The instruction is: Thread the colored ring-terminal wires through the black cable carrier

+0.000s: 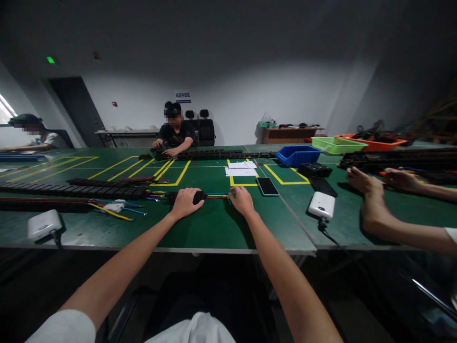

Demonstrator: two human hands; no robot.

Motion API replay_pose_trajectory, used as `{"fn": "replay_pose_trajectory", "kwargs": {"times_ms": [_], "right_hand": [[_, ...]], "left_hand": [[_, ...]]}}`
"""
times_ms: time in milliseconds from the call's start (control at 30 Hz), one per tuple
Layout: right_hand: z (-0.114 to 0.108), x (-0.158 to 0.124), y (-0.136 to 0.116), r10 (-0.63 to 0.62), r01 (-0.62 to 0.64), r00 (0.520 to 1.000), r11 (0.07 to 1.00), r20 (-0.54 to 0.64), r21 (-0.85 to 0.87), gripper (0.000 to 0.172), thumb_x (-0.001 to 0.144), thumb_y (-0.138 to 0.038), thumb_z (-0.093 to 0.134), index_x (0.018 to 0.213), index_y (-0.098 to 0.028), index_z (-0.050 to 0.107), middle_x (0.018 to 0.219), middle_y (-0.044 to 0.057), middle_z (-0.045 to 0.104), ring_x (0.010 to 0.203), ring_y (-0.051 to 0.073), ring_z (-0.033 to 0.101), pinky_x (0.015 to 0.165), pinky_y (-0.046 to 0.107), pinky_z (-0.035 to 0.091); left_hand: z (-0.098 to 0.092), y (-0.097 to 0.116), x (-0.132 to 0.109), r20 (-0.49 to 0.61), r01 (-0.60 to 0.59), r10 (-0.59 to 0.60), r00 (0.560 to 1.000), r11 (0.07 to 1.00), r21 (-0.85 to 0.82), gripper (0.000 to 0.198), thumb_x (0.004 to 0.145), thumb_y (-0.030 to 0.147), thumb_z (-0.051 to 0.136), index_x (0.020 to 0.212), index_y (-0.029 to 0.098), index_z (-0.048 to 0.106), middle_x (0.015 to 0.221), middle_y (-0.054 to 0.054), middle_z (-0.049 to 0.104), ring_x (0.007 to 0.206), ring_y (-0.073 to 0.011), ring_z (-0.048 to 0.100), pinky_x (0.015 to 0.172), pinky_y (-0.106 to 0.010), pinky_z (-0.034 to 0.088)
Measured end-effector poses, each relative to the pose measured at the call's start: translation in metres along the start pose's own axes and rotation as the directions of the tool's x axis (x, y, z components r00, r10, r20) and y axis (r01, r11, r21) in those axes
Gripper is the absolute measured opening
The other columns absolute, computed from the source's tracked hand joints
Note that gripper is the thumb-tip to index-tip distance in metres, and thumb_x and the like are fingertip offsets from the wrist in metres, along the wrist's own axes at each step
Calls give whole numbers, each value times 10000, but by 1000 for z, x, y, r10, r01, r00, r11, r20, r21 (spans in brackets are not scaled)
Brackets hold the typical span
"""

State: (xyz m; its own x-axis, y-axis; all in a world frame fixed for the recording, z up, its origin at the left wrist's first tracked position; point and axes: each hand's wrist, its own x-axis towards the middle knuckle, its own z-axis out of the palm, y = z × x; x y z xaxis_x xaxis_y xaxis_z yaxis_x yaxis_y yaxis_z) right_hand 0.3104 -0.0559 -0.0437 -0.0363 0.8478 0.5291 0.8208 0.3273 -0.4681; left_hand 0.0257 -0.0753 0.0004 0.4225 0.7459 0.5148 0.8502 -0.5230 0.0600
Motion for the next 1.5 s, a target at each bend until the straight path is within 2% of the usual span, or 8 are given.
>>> {"fn": "replay_pose_trajectory", "kwargs": {"times_ms": [133,433,633,700,800,900,1233,1500], "right_hand": [[1,-1,-3,-20,21,998,1000,57,-8,67,924,-278,656,915,-213,669,908,50,666,869,203,599,758,299,433],[-3,1,-12,-45,45,999,999,14,32,126,944,-193,569,1061,-210,612,995,52,680,879,192,616,738,288,447],[-7,2,-10,-6,6,999,1000,-42,2,220,924,-154,517,1120,-204,602,1028,71,671,926,211,619,757,300,451],[-6,2,-9,4,-4,1000,1000,-29,-19,194,914,-150,531,1072,-204,629,1031,74,674,931,210,619,765,297,444],[-4,0,-7,11,-9,999,999,34,-52,85,920,-205,588,933,-208,672,927,60,679,878,205,615,730,287,425],[-3,-2,-6,10,-3,995,997,97,-76,114,935,-271,628,867,-208,694,871,56,681,841,203,609,695,282,407],[-7,0,-17,33,-18,995,990,98,-141,182,1029,-270,509,1029,-197,675,1082,88,681,949,199,608,783,286,416],[-9,-2,-18,64,-40,988,985,141,-169,115,981,-266,597,946,-199,684,964,64,680,875,198,606,716,286,398]], "left_hand": [[0,0,0,-2,6,-6,1000,1000,-2,385,896,470,605,1191,226,640,1109,-106,711,1055,-314,620,941,-469,428],[0,0,0,-3,5,-5,1000,1000,-9,382,897,470,603,1193,231,637,1107,-99,713,1055,-309,623,941,-464,431],[1,-1,0,-6,0,0,1000,1000,-1,368,898,463,604,1181,228,633,1096,-96,716,1041,-304,627,927,-456,429],[1,-1,0,-7,0,0,1000,1000,2,369,897,466,606,1178,228,633,1091,-95,716,1040,-305,627,926,-458,430],[2,-2,1,-9,-3,3,1000,1000,6,367,900,466,604,1177,226,631,1098,-93,716,1044,-303,626,930,-459,429],[2,-2,1,-10,-7,7,1000,1000,8,367,902,463,604,1178,222,628,1104,-93,717,1044,-300,627,928,-456,429],[1,-1,0,-13,-11,11,1000,1000,14,376,900,457,603,1179,207,629,1091,-97,713,1037,-305,625,924,-461,428],[1,0,1,-10,-9,9,1000,1000,4,371,900,462,604,1176,216,636,1081,-94,712,1030,-304,623,917,-457,428]]}}
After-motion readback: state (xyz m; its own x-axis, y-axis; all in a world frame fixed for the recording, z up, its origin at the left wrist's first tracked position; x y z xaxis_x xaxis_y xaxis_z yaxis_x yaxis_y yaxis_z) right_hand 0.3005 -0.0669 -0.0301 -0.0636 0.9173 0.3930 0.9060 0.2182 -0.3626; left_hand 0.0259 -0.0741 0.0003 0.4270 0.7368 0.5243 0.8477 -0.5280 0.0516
